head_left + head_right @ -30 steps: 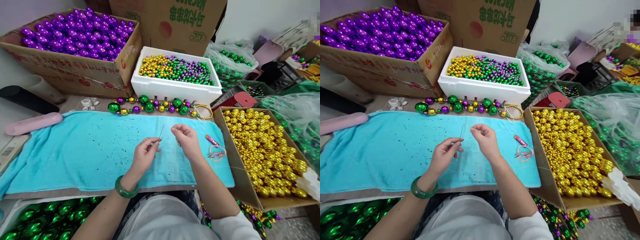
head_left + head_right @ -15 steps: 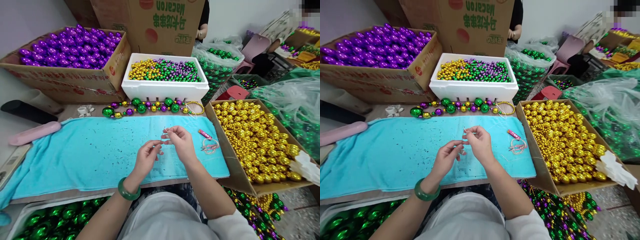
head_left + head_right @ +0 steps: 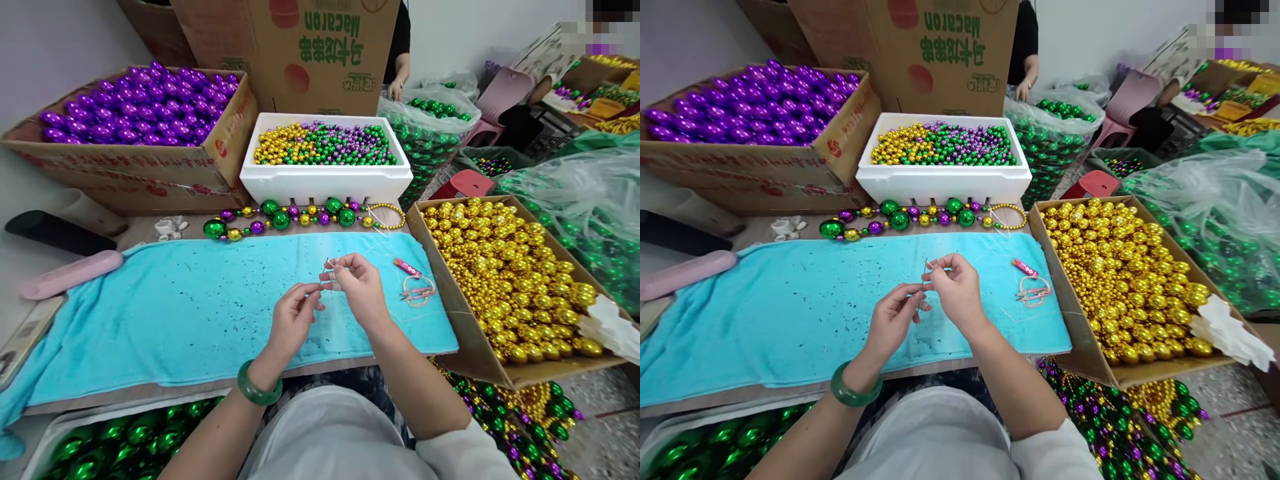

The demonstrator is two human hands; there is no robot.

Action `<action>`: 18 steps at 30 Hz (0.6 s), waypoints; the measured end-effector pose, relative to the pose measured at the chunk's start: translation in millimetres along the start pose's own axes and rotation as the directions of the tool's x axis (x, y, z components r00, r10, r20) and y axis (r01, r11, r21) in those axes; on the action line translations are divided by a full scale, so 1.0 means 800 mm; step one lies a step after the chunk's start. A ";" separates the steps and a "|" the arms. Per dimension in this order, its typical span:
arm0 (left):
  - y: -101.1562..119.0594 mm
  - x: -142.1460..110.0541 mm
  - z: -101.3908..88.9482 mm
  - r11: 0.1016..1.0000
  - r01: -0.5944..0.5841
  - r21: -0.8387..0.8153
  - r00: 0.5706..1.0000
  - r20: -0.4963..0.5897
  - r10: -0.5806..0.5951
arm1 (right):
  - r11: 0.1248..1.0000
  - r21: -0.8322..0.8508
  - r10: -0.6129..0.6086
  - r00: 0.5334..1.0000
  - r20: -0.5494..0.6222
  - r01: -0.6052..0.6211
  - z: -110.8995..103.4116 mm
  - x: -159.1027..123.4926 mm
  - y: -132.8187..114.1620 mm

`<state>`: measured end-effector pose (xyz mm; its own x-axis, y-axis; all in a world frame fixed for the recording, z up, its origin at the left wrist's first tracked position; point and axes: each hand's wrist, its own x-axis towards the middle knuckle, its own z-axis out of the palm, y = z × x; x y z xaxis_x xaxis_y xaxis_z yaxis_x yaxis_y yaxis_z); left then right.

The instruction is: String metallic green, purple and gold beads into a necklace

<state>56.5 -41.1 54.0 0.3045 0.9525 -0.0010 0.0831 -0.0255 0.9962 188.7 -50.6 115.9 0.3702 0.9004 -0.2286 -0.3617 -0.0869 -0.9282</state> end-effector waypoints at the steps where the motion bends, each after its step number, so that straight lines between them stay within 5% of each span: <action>1: 0.000 0.000 0.000 1.000 0.000 -0.001 1.000 0.001 0.000 | 1.000 -0.004 -0.001 1.000 0.000 0.001 0.000 0.001 0.001; 4: 0.005 -0.001 -0.001 1.000 -0.003 -0.007 1.000 -0.011 0.003 | 0.998 -0.053 -0.033 0.999 0.005 0.033 -0.002 0.000 -0.004; 7: 0.017 -0.002 -0.004 1.000 -0.027 -0.013 0.997 -0.075 0.026 | 0.964 -0.173 -0.191 0.979 0.077 0.202 -0.012 -0.023 -0.026; 9: 0.025 -0.002 -0.008 0.999 -0.047 -0.009 0.991 -0.123 0.046 | 0.925 -0.161 -0.292 0.914 0.280 0.344 -0.020 -0.054 -0.048; 11: 0.030 -0.001 -0.011 0.998 -0.058 -0.001 0.988 -0.141 0.057 | 0.908 -0.024 -0.340 0.769 0.541 0.418 -0.028 -0.090 -0.069; 13: 0.030 0.000 -0.013 0.998 -0.059 0.005 0.989 -0.138 0.059 | 0.896 0.076 -0.379 0.663 0.646 0.437 -0.033 -0.121 -0.084; 18: 0.021 0.000 -0.012 0.999 -0.051 0.020 0.992 -0.113 0.053 | 0.842 0.071 -0.440 0.605 0.664 0.535 -0.041 -0.135 -0.097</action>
<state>48.9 -38.6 71.5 0.1992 0.9780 0.0613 0.0865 -0.0798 0.9931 204.9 -154.9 203.2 -0.1849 0.8657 0.4652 -0.1677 0.4386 -0.8829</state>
